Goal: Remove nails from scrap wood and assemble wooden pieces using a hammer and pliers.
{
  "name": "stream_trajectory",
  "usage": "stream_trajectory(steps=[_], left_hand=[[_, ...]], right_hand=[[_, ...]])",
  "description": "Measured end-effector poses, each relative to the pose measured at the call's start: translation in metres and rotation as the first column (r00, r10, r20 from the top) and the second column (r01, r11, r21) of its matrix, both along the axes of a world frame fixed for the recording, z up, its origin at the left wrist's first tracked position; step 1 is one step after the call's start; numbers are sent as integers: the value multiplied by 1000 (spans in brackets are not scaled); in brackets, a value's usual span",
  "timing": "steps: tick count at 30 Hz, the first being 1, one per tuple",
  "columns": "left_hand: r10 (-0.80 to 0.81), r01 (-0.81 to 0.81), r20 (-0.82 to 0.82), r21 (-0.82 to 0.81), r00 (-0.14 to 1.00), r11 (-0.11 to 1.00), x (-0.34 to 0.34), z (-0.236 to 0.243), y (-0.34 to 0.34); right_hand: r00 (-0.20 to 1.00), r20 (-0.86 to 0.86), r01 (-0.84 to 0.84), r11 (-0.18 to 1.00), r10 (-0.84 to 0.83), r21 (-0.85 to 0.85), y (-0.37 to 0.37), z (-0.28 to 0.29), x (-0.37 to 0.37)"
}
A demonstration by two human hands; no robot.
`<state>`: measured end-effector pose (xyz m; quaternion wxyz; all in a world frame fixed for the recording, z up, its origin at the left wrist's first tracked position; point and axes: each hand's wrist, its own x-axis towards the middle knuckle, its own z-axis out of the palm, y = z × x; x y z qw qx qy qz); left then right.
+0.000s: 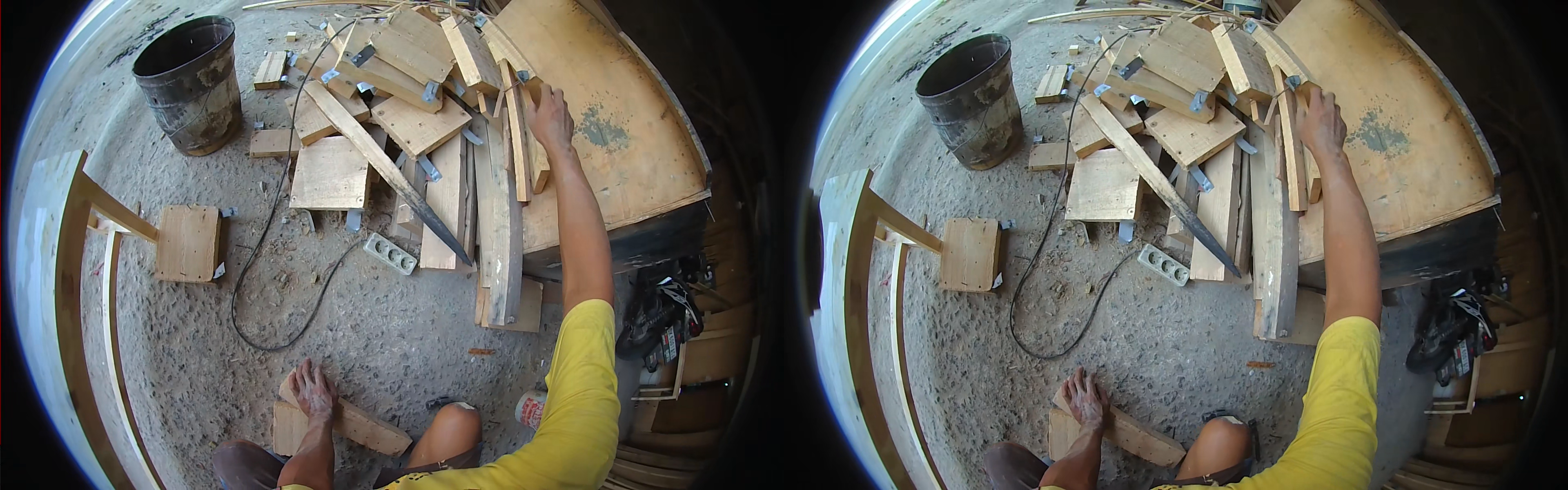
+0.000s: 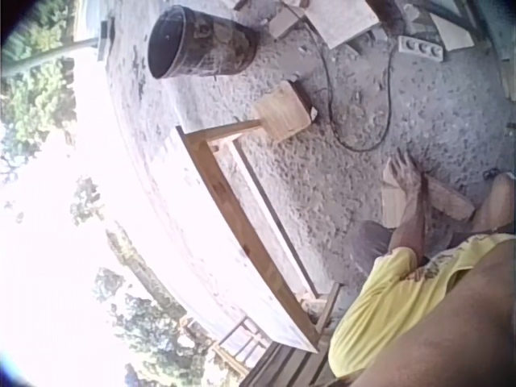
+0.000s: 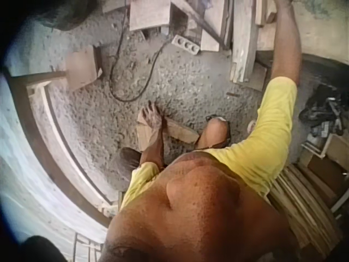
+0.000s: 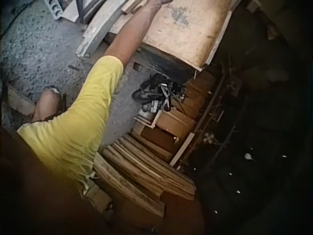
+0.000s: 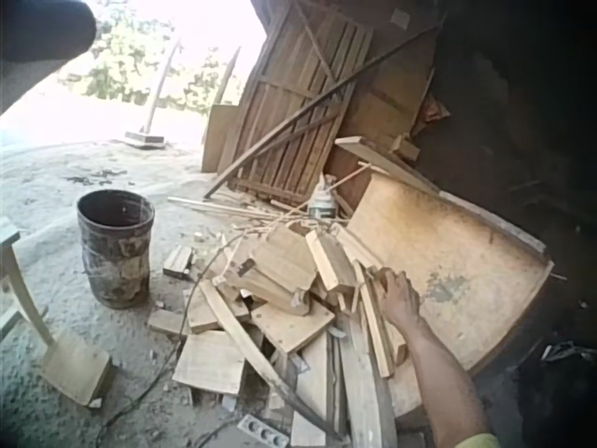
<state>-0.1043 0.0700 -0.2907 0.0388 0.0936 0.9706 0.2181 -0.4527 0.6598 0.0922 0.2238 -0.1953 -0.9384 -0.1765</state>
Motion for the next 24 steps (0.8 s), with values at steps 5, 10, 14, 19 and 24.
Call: stream_trajectory(steps=[5,10,14,19,24], left_hand=[[10,-10,-14,-8,1000,1000,0,2,0],[-10,10,-1,-27,1000,1000,0,4,-2],[6,-7,-11,-54,1000,998,0,4,-2],[-11,13,15,-76,1000,997,1,2,-1],[1,1,19,-90,1000,996,2,0,-2]], right_hand=[[996,-87,-21,999,18,-36,-31,39,-68],[989,-18,141,979,-145,-151,-28,46,-118],[965,103,261,932,-243,-251,-21,34,-132],[891,154,429,903,-426,16,-25,12,-156],[898,182,413,910,-401,-32,-19,2,-173]])
